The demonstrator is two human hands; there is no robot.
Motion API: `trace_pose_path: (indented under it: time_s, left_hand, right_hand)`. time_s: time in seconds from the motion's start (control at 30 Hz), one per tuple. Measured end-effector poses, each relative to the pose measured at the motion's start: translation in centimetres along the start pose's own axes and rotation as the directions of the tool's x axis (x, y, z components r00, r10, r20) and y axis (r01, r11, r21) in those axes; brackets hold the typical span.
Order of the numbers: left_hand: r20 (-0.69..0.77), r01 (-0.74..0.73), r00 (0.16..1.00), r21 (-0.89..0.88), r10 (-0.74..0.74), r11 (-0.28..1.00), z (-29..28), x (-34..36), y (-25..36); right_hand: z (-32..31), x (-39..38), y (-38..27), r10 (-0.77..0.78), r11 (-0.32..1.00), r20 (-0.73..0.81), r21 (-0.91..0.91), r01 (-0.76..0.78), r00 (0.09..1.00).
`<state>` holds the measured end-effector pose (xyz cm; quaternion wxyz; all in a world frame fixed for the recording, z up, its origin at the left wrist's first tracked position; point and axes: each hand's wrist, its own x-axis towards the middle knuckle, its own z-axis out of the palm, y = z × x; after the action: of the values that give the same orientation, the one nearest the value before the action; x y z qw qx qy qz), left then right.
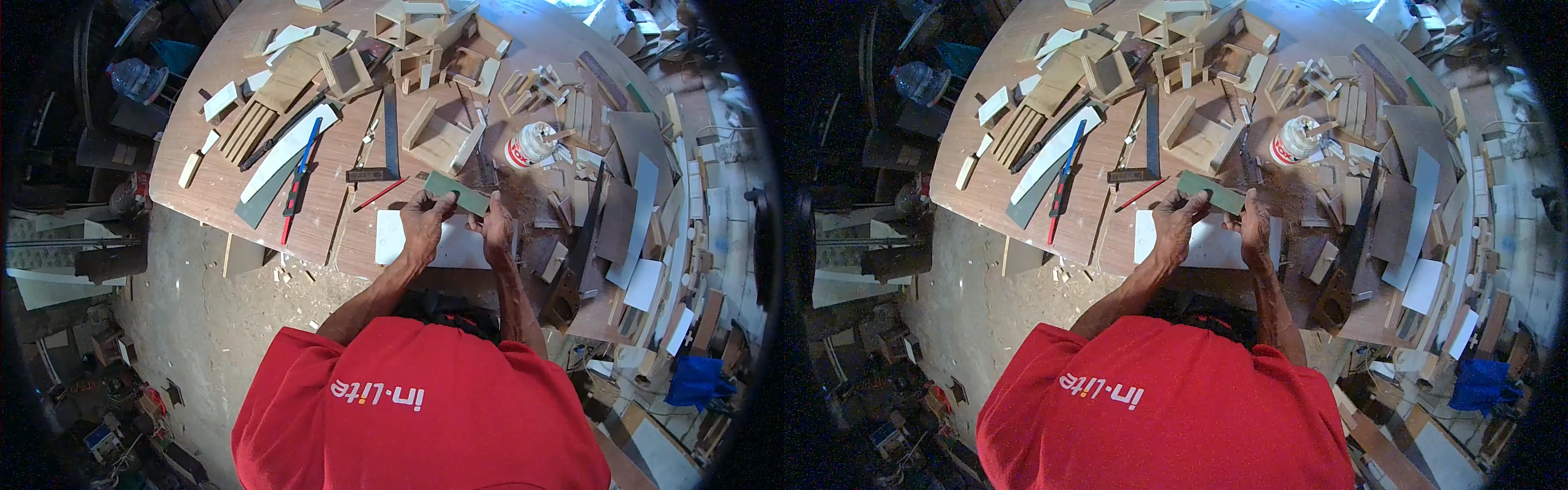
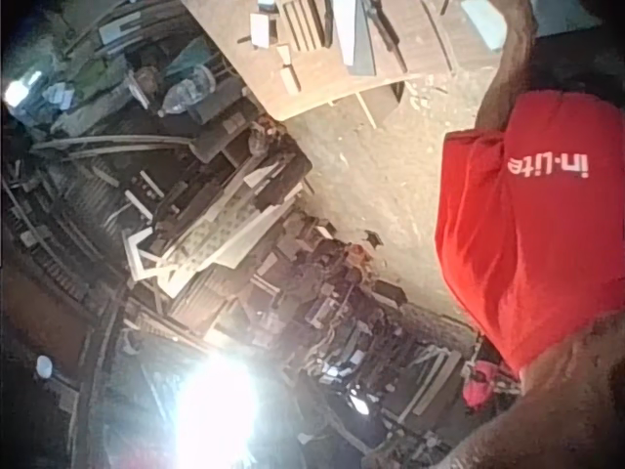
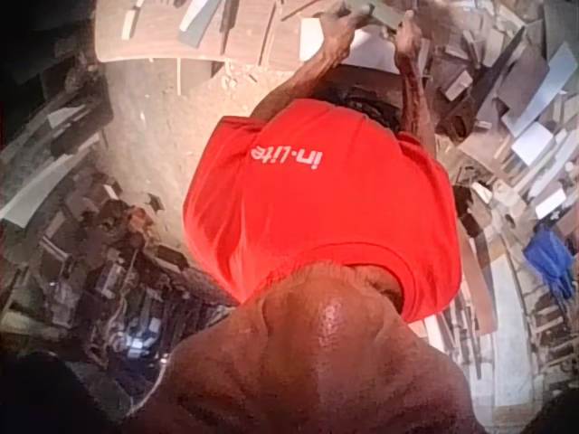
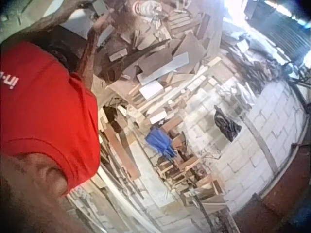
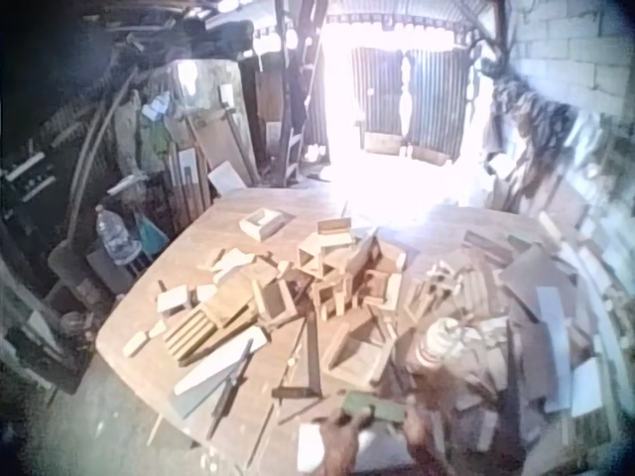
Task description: The person marks a small block using a ruler and a pencil, cuts it with a handsaw, and fits the cut piece into a wooden box structure.
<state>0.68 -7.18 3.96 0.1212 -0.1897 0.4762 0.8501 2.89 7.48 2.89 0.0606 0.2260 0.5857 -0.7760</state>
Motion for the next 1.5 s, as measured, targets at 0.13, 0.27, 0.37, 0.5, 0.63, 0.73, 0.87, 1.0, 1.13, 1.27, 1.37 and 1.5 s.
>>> trace_pose_path:
  time_s: [0.13, 0.27, 0.37, 0.5, 0.63, 0.73, 0.87, 1.0, 1.13, 1.27, 1.37, 1.5]
  left_hand:
    - [0.016, 0.029, 0.999, 0.020, -0.029, 0.999, -0.3, -0.1, 0.0]
    - [-0.009, 0.048, 0.999, -0.017, -0.049, 0.999, -0.7, 0.2, -0.4]
    - [-0.034, 0.072, 0.997, -0.033, -0.073, 0.997, -0.8, 0.4, -0.5]
    - [-0.017, 0.156, 0.987, -0.073, -0.158, 0.985, -1.5, 0.9, -0.6]
    - [0.015, 0.188, 0.982, -0.157, -0.188, 0.969, -0.5, 0.5, 0.6]
    - [0.092, 0.205, 0.978, -0.262, -0.187, 0.943, -0.7, 0.4, 0.9]
    - [0.294, 0.377, 0.908, -0.264, -0.298, 0.888, -2.1, 1.4, 0.4]
    - [0.263, 0.495, 0.862, -0.245, -0.434, 0.834, -2.5, 0.9, 0.4]
    - [0.255, 0.610, 0.750, 0.091, -0.611, 0.787, -2.5, -0.3, 2.1]
    - [0.322, 0.414, 0.683, 0.568, -0.656, 0.711, -3.9, -1.2, 2.5]
    - [0.357, 0.284, 0.813, 0.447, -0.460, 0.848, -3.9, -1.9, 2.0]
    - [0.420, 0.092, 0.884, 0.269, -0.203, 0.959, -2.4, -2.2, 2.7]
  right_hand:
    - [0.5, 0.1, -0.3, -0.005, 1.000, -0.027, 0.026, 0.006, 1.000]
    - [0.7, 0.1, -0.2, -0.020, 0.999, -0.034, 0.040, 0.021, 0.999]
    - [0.6, 0.1, -0.2, -0.033, 0.999, 0.010, 0.040, 0.033, 0.999]
    - [0.5, -0.2, -0.4, -0.072, 0.992, 0.102, 0.112, 0.061, 0.992]
    - [0.1, -0.1, -0.6, -0.187, 0.968, 0.223, 0.210, 0.141, 0.957]
    - [0.7, -0.8, -1.7, -0.194, 0.972, 0.262, 0.183, 0.149, 0.945]
    - [1.8, -2.2, -3.6, -0.200, 0.972, 0.275, 0.176, 0.155, 0.940]
    - [1.1, -1.4, -3.7, -0.260, 0.912, 0.333, -0.224, 0.343, 0.907]
    - [1.0, -0.7, -2.6, -0.557, 0.562, 0.345, -0.513, 0.649, 0.755]
    - [1.0, 0.0, -2.6, -0.428, 0.818, 0.197, -0.332, 0.470, 0.882]
    - [1.4, -0.6, -4.0, -0.366, 0.751, 0.218, -0.505, 0.426, 0.905]
    - [1.6, -1.1, -4.3, -0.386, 0.667, 0.258, -0.585, 0.461, 0.886]
